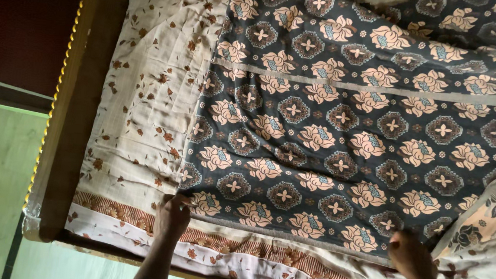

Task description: The person unfolds and spreads a patterned bedsheet over a bed, smoothing it out and tucking the edges under the mattress.

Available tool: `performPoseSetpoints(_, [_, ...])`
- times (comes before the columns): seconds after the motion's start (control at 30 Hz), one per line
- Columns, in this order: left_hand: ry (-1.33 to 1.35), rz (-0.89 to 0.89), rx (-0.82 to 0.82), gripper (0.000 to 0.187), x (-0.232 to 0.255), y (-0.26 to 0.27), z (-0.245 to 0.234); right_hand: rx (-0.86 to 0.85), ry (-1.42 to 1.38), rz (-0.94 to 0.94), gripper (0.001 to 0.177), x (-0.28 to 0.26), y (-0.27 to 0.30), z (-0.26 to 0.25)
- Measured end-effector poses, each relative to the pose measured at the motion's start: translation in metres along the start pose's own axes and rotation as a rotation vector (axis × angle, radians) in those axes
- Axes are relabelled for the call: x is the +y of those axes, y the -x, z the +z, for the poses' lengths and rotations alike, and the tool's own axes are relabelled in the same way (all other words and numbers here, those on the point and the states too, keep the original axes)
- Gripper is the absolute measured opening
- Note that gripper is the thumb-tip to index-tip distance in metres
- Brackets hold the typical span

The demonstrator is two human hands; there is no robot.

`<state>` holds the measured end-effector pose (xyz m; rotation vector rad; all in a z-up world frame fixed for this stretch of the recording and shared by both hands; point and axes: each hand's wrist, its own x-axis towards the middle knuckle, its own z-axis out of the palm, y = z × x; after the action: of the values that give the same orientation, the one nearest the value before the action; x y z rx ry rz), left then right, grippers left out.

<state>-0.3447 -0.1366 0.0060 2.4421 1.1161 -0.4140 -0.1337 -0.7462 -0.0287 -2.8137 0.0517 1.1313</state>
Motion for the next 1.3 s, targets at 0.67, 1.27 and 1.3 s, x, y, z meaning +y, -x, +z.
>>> performPoseSetpoints(0.67, [0.105, 0.199, 0.201, 0.029, 0.07, 0.053, 0.001, 0.293, -0.342, -0.384, 0.017, -0.041, 0.018, -0.008])
performPoseSetpoints(1.27, [0.665, 0.172, -0.258, 0.029, 0.165, 0.091, 0.005, 0.342, -0.914, -0.295, 0.021, -0.095, 0.087, -0.047])
performPoseSetpoints(1.3, [0.661, 0.201, -0.273, 0.028, 0.169, 0.095, 0.002, 0.331, -0.954, -0.243, 0.021, -0.091, 0.091, -0.045])
